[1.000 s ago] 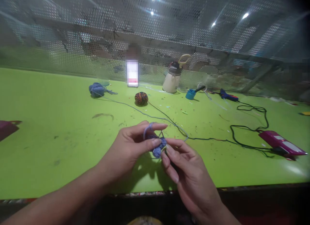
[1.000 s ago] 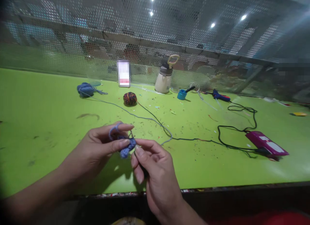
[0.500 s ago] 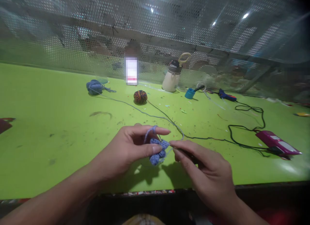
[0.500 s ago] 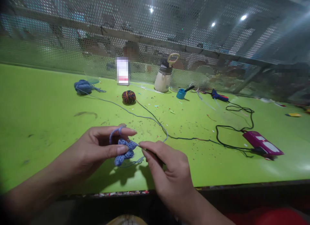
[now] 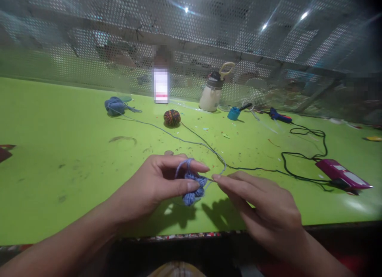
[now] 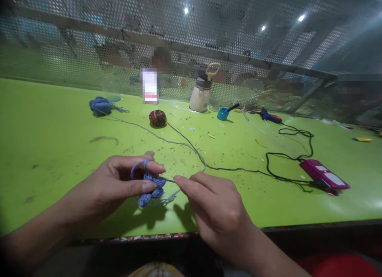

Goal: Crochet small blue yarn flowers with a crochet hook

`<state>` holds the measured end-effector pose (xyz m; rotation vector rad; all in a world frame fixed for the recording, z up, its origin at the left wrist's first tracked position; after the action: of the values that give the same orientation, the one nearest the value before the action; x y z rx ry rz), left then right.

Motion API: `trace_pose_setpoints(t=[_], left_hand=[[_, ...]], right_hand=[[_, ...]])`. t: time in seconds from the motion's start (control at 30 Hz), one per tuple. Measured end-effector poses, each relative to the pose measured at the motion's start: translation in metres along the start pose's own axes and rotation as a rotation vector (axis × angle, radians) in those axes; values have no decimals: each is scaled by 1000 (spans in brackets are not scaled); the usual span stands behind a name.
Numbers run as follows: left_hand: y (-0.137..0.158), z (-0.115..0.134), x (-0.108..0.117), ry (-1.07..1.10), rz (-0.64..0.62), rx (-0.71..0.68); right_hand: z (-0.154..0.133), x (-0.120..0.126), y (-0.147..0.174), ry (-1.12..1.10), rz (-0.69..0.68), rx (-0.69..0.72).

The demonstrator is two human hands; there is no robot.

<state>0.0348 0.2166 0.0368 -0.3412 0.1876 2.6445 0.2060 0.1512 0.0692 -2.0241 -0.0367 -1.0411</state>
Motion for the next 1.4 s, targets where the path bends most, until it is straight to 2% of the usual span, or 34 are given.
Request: trace_pose_setpoints(t=[0.33,0.67,0.93,1.13,1.2,1.27,1.4], left_hand=[[0,3,0,-42,-25,-39],[-2,4,-2,27,-104,-115],[-3,1,-2,98,-79,-73],[-3,0,-2,95,-74,-55],[-3,-1,-1,63,-68,-36],[-3,-3,1,27,-61,-3],[-3,-4,1,11,-58,28]], right_hand=[[2,2,3,18,-40,19],[2,-1,5,-61,28,-26],[1,-1,5,-107,82,-34],[2,-3,4,-165,96,-89],[2,-4,4,-217,103,-139],[4,-7,4,-324,93,-247],[14,-26,12,-678,56,-640]])
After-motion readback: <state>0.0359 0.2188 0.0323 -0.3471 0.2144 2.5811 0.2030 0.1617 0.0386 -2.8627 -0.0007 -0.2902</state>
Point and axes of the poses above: each hand's wrist, its own y-axis away from the middle knuckle, its own x-axis out of the back of the hand, z = x × y, the point moved 5 cm from there along -y, towards the middle knuckle, and after that the axes turned 6 degrees about z, right-handed, at the moved point
